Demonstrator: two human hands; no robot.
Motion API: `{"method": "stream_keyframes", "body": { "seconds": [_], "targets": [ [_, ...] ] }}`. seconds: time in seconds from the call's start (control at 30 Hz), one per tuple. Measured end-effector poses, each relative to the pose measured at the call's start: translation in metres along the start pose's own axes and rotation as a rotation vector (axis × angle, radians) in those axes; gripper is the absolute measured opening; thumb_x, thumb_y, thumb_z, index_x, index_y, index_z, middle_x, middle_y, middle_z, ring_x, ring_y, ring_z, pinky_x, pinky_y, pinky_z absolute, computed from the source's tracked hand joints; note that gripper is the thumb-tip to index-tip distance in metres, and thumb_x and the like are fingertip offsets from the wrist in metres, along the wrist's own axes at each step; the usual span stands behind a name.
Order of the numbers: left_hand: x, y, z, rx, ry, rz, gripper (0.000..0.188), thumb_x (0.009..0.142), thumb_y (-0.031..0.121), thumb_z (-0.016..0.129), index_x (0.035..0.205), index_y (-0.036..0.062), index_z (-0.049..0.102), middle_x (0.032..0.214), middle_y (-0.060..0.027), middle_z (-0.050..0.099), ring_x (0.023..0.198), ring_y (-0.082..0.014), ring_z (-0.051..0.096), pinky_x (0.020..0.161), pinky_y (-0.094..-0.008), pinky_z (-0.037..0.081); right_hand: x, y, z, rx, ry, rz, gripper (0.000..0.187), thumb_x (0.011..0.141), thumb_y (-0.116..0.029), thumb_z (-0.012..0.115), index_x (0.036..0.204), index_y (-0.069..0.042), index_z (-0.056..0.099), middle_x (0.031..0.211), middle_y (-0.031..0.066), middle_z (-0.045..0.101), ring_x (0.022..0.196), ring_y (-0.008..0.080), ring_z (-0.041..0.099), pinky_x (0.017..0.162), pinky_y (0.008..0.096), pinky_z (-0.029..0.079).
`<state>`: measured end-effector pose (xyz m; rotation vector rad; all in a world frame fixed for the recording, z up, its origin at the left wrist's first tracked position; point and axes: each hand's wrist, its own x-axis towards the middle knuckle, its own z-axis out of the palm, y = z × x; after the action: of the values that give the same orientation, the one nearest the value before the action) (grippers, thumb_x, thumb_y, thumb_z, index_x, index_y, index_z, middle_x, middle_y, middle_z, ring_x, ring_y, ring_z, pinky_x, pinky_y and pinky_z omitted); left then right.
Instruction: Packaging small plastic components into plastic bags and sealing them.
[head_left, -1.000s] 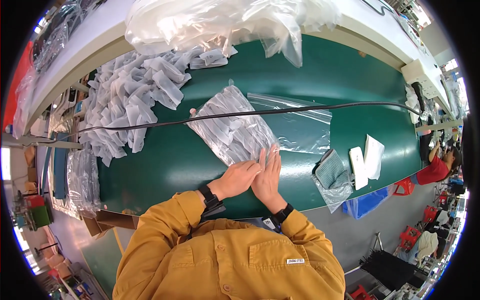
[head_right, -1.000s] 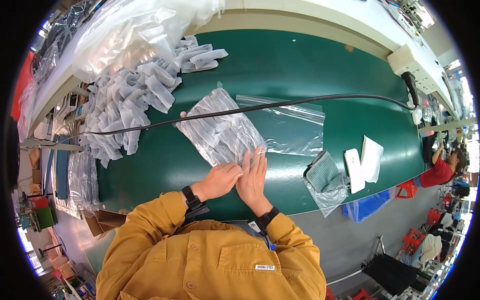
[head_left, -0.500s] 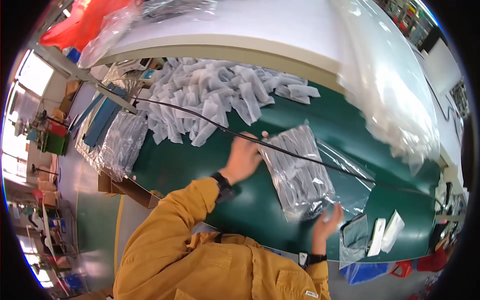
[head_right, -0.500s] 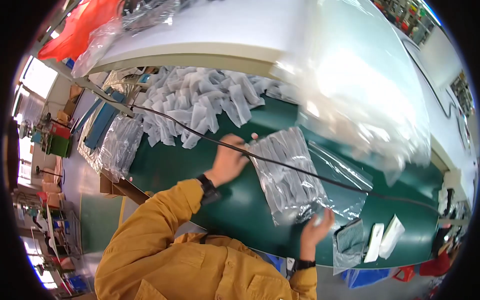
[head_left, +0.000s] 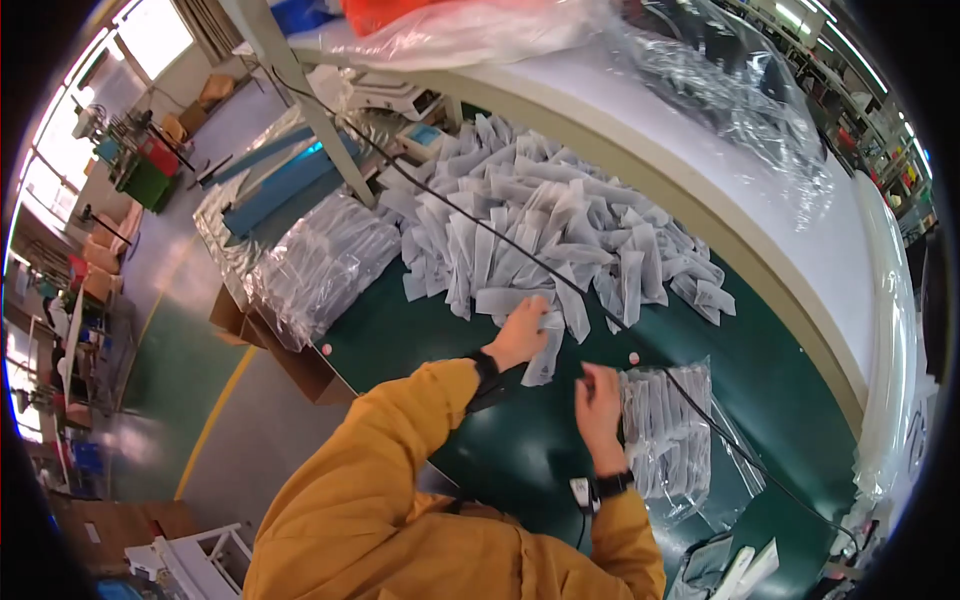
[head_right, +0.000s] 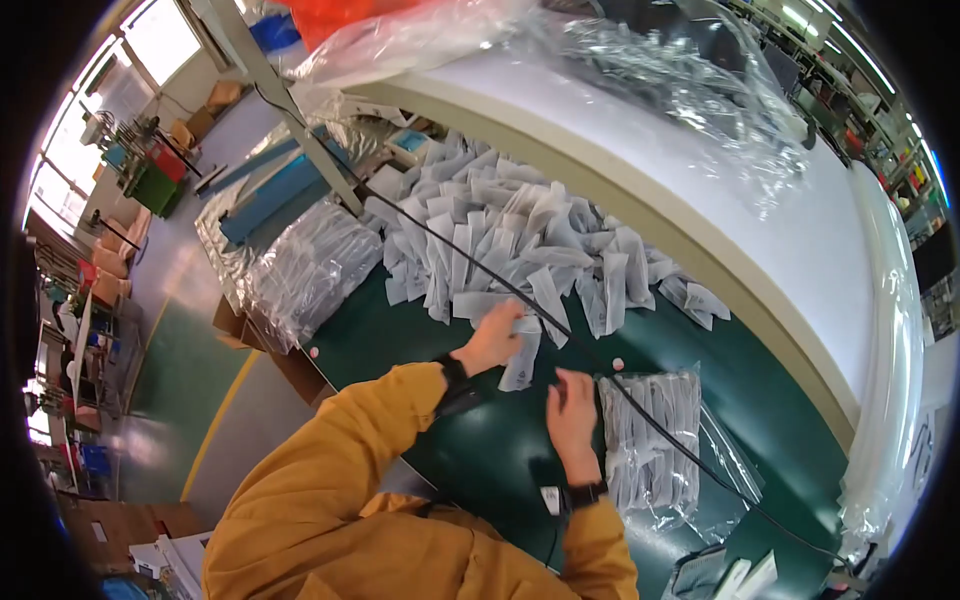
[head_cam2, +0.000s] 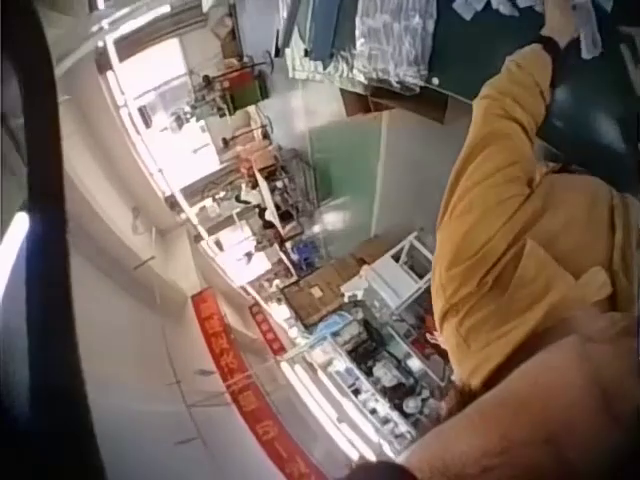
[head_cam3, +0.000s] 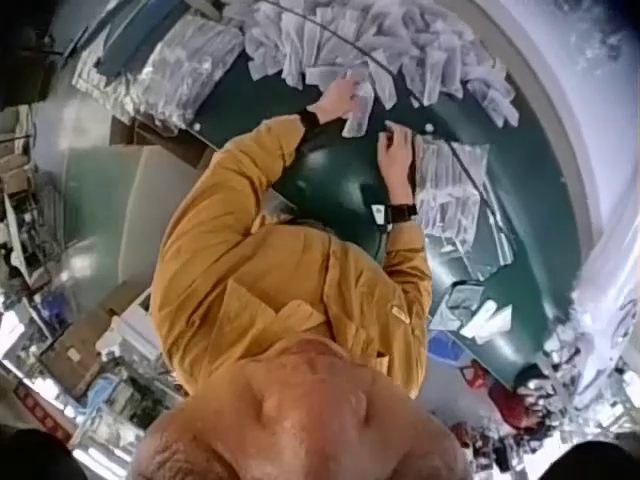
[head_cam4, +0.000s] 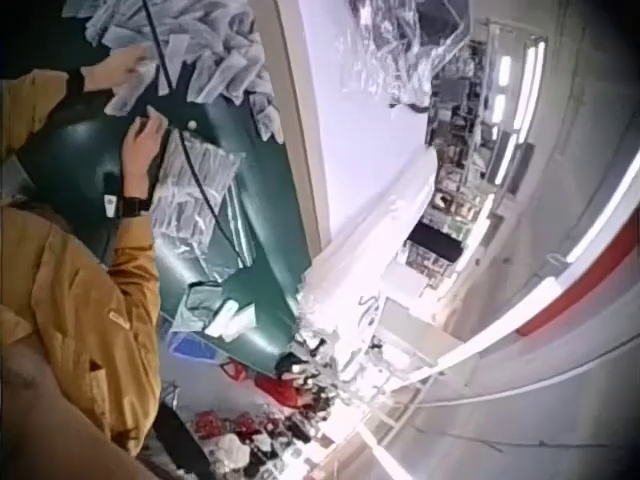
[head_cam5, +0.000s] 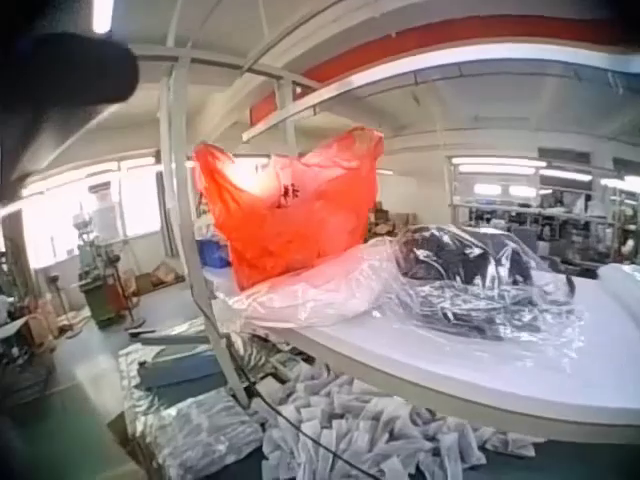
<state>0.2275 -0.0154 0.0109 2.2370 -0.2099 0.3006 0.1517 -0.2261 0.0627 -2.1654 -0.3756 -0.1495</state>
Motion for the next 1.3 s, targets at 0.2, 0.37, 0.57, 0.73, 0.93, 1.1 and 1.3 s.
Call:
{"method": "stream_keyframes", "body": {
  "seconds": [0.2,0.37,0.57,0.73,0.93,1.1,1.3],
  "targets": [
    [-0.086,-0.016,-0.059,-0.387,-0.099,-0.437,0.026,0.078,0.004,0.065,0.098,0.0010,0.048,0.074,-0.0181,0.057,0.067,-0.0350,0.062,0.062,-0.0389,0.051,0.018,-0.011,0.073,-0.396,-0.429,-0.234,0.066,0.074,-0.018,0.077,0.131,-0.004,0.046,0.110,0.0174,0.052,0.100,0.0380,0.054,0.082,0.0440,0.049],
    [-0.124,-0.050,-0.071,-0.333,-0.125,-0.187,0.014,0.083,0.001,0.063,0.090,0.0004,0.050,0.071,-0.0142,0.057,0.065,-0.0238,0.064,0.053,-0.0372,0.050,0.002,-0.007,0.095,-0.406,-0.482,-0.175,0.076,0.070,-0.021,0.081,0.134,-0.004,0.044,0.111,0.0171,0.052,0.099,0.0359,0.055,0.082,0.0429,0.049],
    [-0.123,-0.038,-0.095,-0.557,-0.185,-0.485,0.010,0.087,0.002,0.062,0.083,-0.0004,0.053,0.073,-0.0109,0.060,0.062,-0.0176,0.063,0.050,-0.0331,0.050,0.010,-0.032,0.091,-0.482,-0.505,-0.073,0.080,0.068,-0.020,0.082,0.136,-0.003,0.043,0.112,0.0166,0.051,0.105,0.0372,0.052,0.092,0.0477,0.041],
    [-0.125,-0.047,-0.085,-0.677,-0.342,-0.494,0.014,0.089,0.007,0.065,0.086,0.0000,0.053,0.070,-0.0067,0.058,0.057,-0.0141,0.061,0.050,-0.0290,0.051,0.017,-0.080,0.097,-0.544,-0.430,-0.452,0.071,0.068,-0.018,0.080,0.130,-0.003,0.047,0.111,0.0141,0.053,0.105,0.0364,0.052,0.093,0.0478,0.039],
    [-0.134,-0.043,-0.087,-1.080,-0.259,-0.610,0.018,0.092,0.014,0.065,0.095,0.0017,0.053,0.076,-0.0046,0.058,0.061,-0.0126,0.060,0.054,-0.0266,0.052,-0.014,-0.041,0.112,-0.483,-0.532,-0.318,0.049,0.074,-0.010,0.071,0.119,-0.003,0.055,0.108,0.0151,0.059,0.104,0.0344,0.055,0.087,0.0465,0.044],
    [-0.129,-0.035,-0.112,-1.133,-0.111,-0.678,0.036,0.090,0.022,0.069,0.115,0.0042,0.049,0.087,-0.0043,0.057,0.075,-0.0109,0.058,0.056,-0.0265,0.053,-0.024,-0.057,0.113,0.006,-0.527,0.253,0.032,0.082,-0.008,0.064,0.113,-0.002,0.059,0.087,0.0113,0.068,0.076,0.0237,0.065,0.067,0.0342,0.050],
    [-0.124,-0.023,-0.136,-0.917,-0.263,-0.429,0.031,0.089,0.015,0.070,0.113,0.0031,0.056,0.089,-0.0041,0.059,0.071,-0.0093,0.058,0.055,-0.0239,0.050,-0.004,-0.069,0.115,0.281,-0.748,0.430,0.033,0.084,-0.014,0.069,0.114,-0.002,0.061,0.078,0.0012,0.067,0.068,0.0078,0.058,0.061,0.0247,0.045]
  ]
}}
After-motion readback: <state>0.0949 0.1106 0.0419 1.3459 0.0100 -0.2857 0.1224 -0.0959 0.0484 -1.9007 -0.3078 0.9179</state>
